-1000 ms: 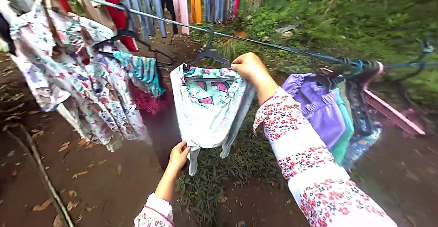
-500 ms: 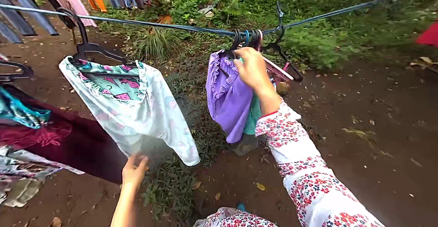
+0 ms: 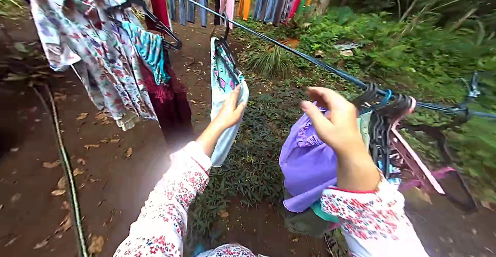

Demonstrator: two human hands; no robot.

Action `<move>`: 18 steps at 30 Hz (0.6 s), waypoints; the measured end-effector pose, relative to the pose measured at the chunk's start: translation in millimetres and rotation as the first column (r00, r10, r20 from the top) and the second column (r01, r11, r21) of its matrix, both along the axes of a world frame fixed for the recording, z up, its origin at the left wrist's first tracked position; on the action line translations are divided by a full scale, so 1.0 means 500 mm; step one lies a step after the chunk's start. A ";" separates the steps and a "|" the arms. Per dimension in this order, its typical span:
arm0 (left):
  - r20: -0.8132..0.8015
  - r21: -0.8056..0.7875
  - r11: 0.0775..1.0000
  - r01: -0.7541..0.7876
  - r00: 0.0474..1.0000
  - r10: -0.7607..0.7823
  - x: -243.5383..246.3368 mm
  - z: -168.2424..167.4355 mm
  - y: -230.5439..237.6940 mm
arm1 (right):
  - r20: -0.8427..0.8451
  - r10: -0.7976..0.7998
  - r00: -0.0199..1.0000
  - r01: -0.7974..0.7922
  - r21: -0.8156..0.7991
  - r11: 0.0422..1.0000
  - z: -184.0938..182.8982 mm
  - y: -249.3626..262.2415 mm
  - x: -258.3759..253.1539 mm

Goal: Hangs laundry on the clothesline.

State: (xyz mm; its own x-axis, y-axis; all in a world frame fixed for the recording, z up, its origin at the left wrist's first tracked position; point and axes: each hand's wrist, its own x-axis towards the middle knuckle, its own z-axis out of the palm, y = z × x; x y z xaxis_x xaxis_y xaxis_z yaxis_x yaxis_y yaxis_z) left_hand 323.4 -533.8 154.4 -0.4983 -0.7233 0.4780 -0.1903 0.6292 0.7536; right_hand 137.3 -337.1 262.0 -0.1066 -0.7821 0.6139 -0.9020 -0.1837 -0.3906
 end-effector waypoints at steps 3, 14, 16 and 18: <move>0.102 -0.098 0.987 0.131 0.987 -0.121 0.021 -0.002 0.008 | 0.027 0.014 1.000 -0.019 0.195 0.981 0.021 -0.181 0.134; 0.061 0.071 0.966 -0.251 0.967 0.246 0.365 0.094 -0.254 | -0.040 0.209 0.977 -0.178 0.387 0.905 0.056 -0.345 0.030; 0.007 0.199 0.961 -0.190 0.981 0.192 0.372 0.081 -0.270 | 0.030 0.268 0.963 -0.258 0.393 0.883 0.083 -0.323 -0.001; -0.080 0.289 0.954 -0.078 0.991 0.105 0.364 0.066 -0.271 | 0.114 0.298 0.948 -0.319 0.359 0.877 0.086 -0.328 -0.004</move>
State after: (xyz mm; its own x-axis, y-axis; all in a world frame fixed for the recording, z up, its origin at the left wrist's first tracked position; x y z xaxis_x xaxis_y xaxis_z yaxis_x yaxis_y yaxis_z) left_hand 505.5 -669.2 187.3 -0.3862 -0.8766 0.2872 -0.1572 0.3693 0.9159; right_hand 135.3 -501.0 305.0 0.1526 -0.9489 0.2761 -0.7989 -0.2829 -0.5308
